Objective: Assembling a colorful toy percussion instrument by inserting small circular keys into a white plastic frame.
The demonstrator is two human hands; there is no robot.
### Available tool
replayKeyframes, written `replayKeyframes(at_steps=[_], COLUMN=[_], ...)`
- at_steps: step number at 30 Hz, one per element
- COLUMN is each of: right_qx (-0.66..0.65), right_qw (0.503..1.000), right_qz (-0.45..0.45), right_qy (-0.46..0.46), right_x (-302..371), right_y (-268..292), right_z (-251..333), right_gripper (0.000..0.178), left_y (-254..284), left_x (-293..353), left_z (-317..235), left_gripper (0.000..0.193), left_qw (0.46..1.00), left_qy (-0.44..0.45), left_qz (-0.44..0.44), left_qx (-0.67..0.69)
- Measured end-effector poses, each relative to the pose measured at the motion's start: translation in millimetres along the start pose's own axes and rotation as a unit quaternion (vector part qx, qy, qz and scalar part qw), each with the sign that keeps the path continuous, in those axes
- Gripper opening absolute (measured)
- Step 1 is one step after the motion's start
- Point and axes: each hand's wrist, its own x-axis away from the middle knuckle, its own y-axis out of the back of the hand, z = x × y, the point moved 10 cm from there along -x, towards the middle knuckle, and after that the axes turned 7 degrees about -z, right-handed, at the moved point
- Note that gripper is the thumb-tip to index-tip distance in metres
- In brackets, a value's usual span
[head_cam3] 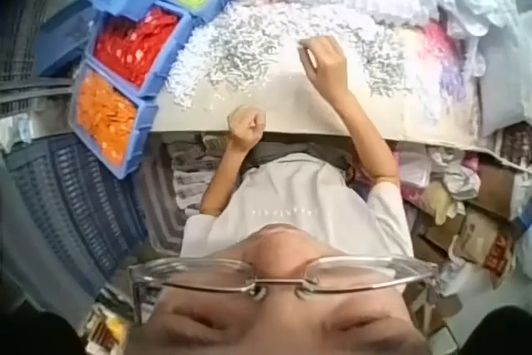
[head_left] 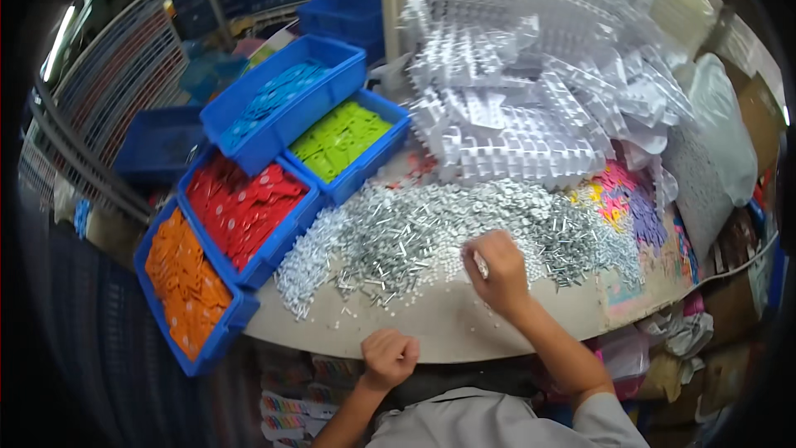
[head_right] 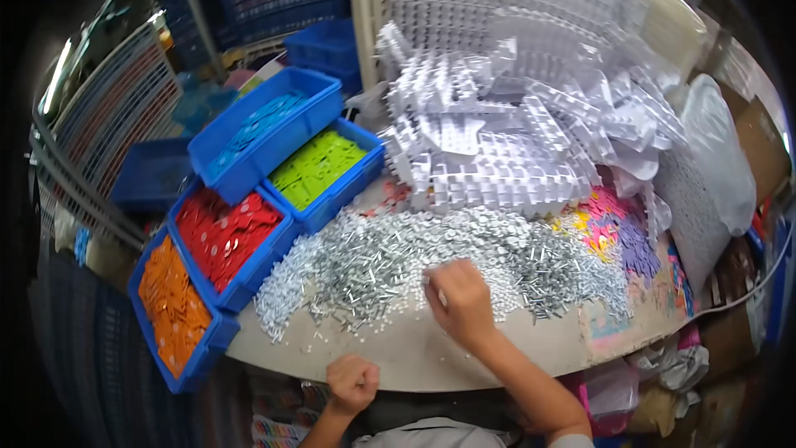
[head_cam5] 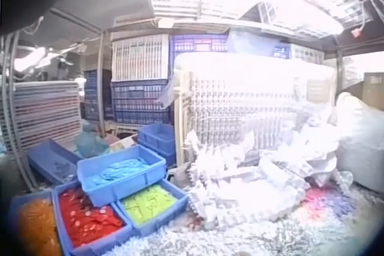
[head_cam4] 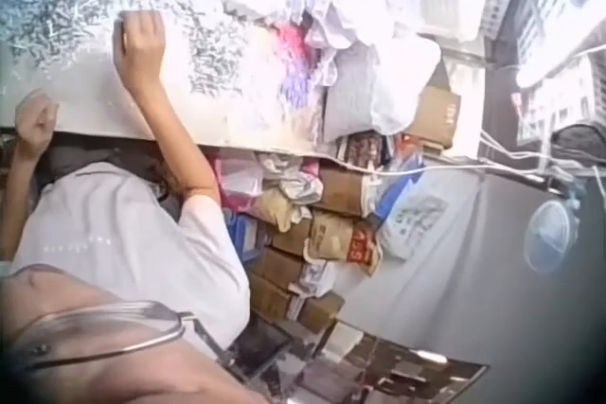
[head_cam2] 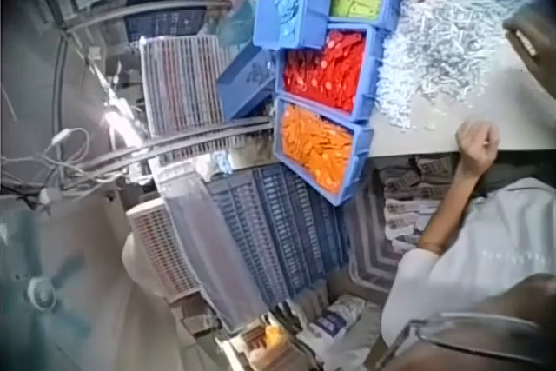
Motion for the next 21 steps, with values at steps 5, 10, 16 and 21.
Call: replayKeyframes(at_steps=[5,10,16,21], right_qx=[0.135,0.153,-0.068,-0.206], right_qw=[0.988,0.988,0.987,0.955], right_qz=[-0.08,0.008,0.028,-0.062], right_qy=[0.002,-0.002,-0.144,-0.205], right_x=[-90,-135,-151,-158], right_y=[19,-22,-10,45], right_z=[-89,-181,-226,-251], right_gripper=[0.027,0.027,0.024,0.02], left_y=[-46,-45,-41,-45], left_x=[11,19,19,16], left_z=[4,29,34,32], left_gripper=[0.019,0.02,0.02,0.018], left_qw=[0.995,0.985,0.982,0.98], left_qy=[0.051,0.153,0.178,0.184], left_qz=[0.071,0.075,0.054,0.075], left_qx=[0.044,0.007,0.008,0.006])
